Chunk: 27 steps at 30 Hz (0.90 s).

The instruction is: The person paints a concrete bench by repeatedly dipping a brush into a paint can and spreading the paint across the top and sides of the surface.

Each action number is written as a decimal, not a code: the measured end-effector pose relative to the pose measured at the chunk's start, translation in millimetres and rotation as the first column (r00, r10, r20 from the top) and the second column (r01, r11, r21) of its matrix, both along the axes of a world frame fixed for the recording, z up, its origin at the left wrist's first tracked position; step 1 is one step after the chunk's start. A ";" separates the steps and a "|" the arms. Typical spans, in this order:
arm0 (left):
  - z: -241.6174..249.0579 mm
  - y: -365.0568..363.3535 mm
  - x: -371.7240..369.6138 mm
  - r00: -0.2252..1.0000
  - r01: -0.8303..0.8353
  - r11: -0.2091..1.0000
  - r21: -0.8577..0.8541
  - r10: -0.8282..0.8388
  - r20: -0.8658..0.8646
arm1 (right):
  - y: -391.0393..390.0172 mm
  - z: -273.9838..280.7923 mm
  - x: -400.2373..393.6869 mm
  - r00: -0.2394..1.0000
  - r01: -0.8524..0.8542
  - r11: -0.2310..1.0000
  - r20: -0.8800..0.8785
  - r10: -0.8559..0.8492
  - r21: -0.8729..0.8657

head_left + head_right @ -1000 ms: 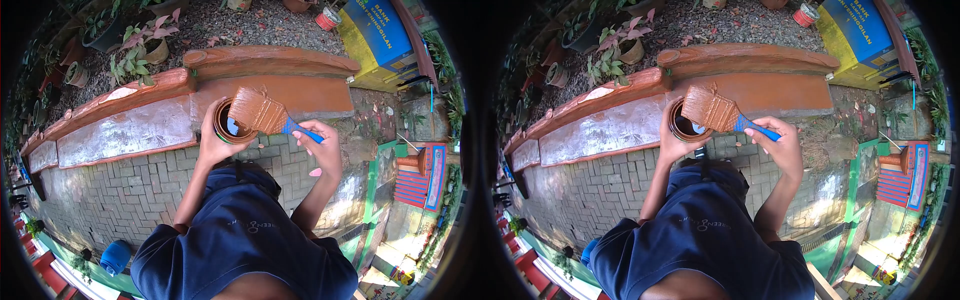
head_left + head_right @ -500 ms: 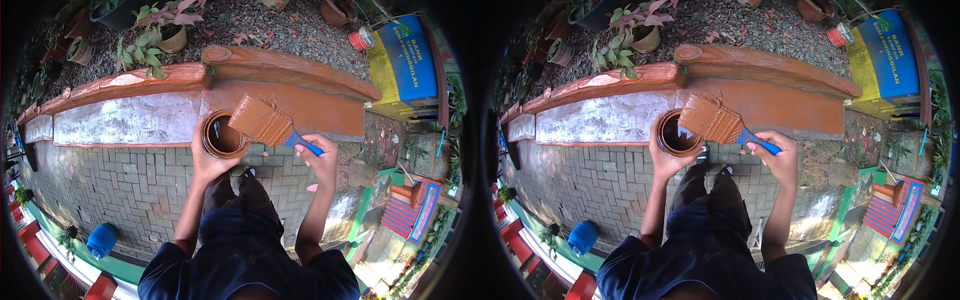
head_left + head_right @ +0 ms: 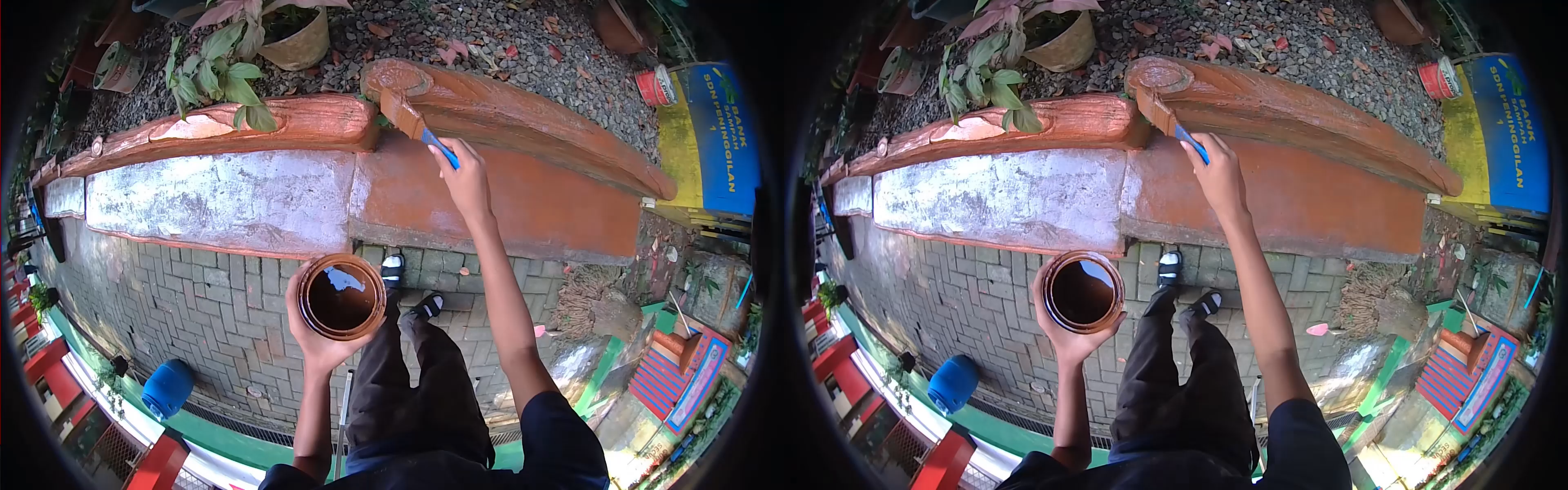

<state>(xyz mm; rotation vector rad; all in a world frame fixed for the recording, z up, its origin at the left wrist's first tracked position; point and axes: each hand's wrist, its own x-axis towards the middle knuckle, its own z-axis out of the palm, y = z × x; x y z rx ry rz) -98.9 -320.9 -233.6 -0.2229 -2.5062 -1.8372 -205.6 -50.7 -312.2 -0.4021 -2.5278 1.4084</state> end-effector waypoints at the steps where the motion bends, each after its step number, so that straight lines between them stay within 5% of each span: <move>1: -4.5 -4.4 1.2 1.000 -0.005 1.000 -0.020 0.005 0.013 | -6.8 -16.9 -12.1 1.000 0.005 1.000 0.010 -0.005 -0.009; 3: -13.0 -8.6 0.5 0.999 0.006 0.999 -0.053 -0.004 0.034 | -16.0 -46.1 -34.7 0.992 0.016 0.998 -0.124 -0.007 0.066; 13: -42.4 -5.2 -0.4 0.995 -0.018 0.999 -0.044 0.022 0.095 | -4.8 -92.5 -45.3 0.998 0.025 0.982 -0.060 -0.013 0.189; 27: -64.6 99.3 22.6 0.999 0.041 0.995 -0.095 -0.039 0.022 | 176.9 -103.9 50.5 0.969 0.248 0.938 -0.060 -0.241 0.243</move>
